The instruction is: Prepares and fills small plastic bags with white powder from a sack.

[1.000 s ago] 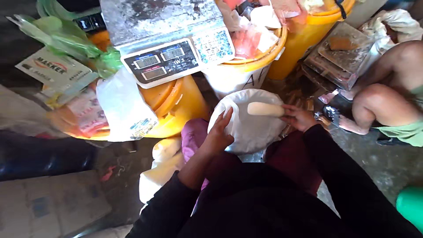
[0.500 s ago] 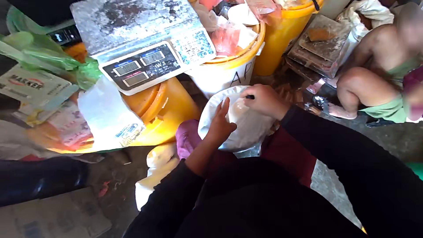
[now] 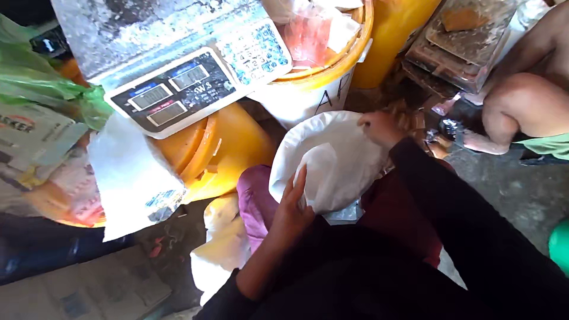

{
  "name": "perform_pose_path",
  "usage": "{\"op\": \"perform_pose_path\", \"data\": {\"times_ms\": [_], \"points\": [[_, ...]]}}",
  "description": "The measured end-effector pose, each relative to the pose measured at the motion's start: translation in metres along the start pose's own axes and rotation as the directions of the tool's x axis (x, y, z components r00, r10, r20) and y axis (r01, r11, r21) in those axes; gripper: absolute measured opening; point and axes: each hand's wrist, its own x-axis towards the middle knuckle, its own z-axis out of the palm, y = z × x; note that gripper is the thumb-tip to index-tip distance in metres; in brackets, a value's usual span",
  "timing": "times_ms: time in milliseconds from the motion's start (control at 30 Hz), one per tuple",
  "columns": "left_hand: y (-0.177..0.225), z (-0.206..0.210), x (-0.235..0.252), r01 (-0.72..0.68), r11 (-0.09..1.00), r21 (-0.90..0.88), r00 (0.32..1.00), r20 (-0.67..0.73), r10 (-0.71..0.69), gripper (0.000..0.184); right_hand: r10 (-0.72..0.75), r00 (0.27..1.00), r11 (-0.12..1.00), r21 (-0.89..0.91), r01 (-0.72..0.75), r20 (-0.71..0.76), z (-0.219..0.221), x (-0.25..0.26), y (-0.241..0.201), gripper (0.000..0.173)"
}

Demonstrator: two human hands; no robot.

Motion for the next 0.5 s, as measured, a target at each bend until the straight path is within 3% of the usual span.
{"op": "perform_pose_path", "data": {"times_ms": [67, 167, 267, 400, 500], "points": [[-0.002, -0.001, -0.005, -0.085, 0.996, 0.002, 0.996, -0.014, 0.085, 0.087, 0.081, 0.995, 0.996, 0.029, -0.082, 0.052, 0.066, 0.034, 0.034, 0.032], [-0.001, -0.003, -0.008, -0.174, 0.985, -0.004, 0.985, -0.009, 0.174, 0.082, 0.226, 0.951, 0.968, 0.060, -0.243, 0.212, 0.146, 0.068, 0.051, 0.036], [0.002, 0.001, -0.008, -0.213, 0.977, -0.003, 0.977, 0.000, 0.213, 0.077, 0.223, 0.888, 0.962, 0.058, -0.268, 0.402, 0.198, 0.084, 0.051, 0.042], [0.001, 0.000, -0.006, -0.239, 0.966, -0.101, 0.970, 0.027, 0.243, 0.072, 0.181, 0.859, 0.980, -0.012, -0.200, 0.479, 0.175, 0.097, 0.039, 0.039], [-0.003, -0.005, -0.005, -0.226, 0.959, -0.170, 0.971, 0.036, 0.236, 0.070, 0.100, 0.857, 0.975, 0.124, -0.186, 0.506, 0.158, 0.115, 0.055, 0.036]]}}
